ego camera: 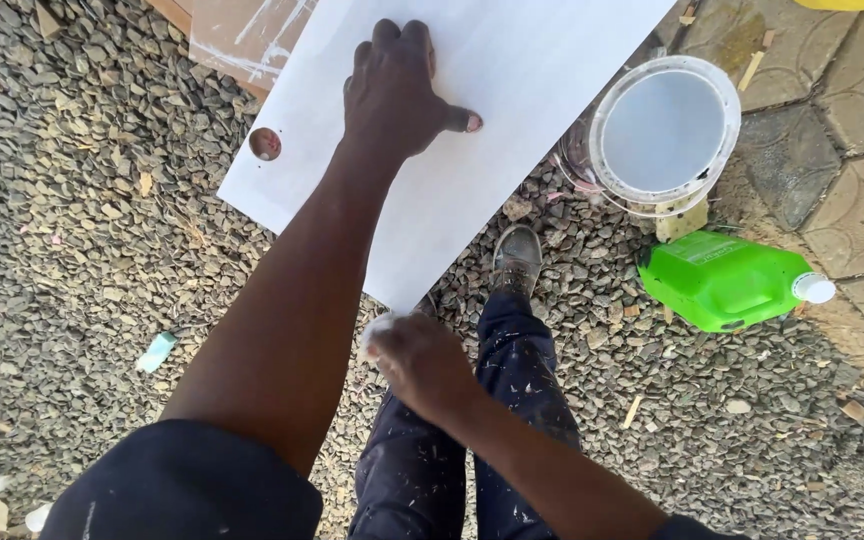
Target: The person paints a white rectangular board with two circular holes using a paintbrush. They repeatedly dip the brush into a white paint bucket and apply paint to the board's surface and edges. The board is repositioned several times during the process.
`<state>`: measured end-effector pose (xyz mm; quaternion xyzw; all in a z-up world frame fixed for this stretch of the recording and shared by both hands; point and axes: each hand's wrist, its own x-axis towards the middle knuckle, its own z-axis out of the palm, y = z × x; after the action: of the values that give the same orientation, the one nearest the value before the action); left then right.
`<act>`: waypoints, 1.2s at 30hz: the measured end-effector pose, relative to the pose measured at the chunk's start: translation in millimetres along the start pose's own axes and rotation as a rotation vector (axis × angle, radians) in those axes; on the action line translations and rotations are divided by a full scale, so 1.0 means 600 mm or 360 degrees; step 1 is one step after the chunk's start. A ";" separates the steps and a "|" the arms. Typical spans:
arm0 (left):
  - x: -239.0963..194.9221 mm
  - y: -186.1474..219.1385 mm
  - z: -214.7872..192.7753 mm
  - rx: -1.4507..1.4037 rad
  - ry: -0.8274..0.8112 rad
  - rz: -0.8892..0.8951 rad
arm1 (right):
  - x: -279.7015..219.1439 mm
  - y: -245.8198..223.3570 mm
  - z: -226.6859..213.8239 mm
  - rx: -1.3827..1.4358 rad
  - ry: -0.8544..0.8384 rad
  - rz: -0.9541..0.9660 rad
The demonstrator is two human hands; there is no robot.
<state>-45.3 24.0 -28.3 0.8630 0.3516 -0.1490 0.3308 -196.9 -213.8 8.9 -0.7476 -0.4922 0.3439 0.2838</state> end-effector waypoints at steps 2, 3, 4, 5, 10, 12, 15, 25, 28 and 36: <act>-0.004 -0.002 0.000 -0.0013 0.0010 0.0003 | -0.002 0.000 -0.005 -0.0117 0.0132 -0.0069; -0.002 0.000 0.000 -0.0024 0.0023 0.0005 | -0.001 0.003 -0.010 -0.0234 0.0264 -0.0144; -0.004 -0.003 0.000 -0.0033 0.0023 0.0008 | 0.016 0.028 -0.033 -0.0242 0.0261 -0.0141; -0.005 -0.006 0.000 -0.0030 0.0035 0.0020 | 0.033 0.054 -0.057 -0.0515 0.0362 -0.0101; -0.012 -0.003 -0.006 -0.0039 0.0046 0.0057 | 0.090 0.175 -0.198 -0.0836 0.0602 -0.0156; -0.015 -0.005 -0.005 -0.0022 0.0040 0.0055 | 0.110 0.209 -0.249 -0.1025 0.0649 -0.0128; -0.019 0.008 -0.017 -0.0018 -0.0010 0.0002 | 0.139 0.253 -0.295 -0.1103 0.0765 -0.0168; -0.023 0.023 -0.029 -0.0027 -0.0076 -0.0101 | 0.211 0.414 -0.435 -0.1439 0.1005 -0.0161; -0.020 0.030 -0.029 -0.0002 -0.0080 -0.0126 | 0.231 0.465 -0.493 -0.1235 0.1169 0.0133; -0.030 0.055 -0.044 -0.0001 0.0004 -0.0079 | 0.202 0.290 -0.364 -0.0359 0.0631 0.0642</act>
<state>-34.5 15.1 15.5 0.8541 0.3734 -0.1560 0.3268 104.4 -181.3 -21.0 -0.9095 -0.3040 0.1839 0.2156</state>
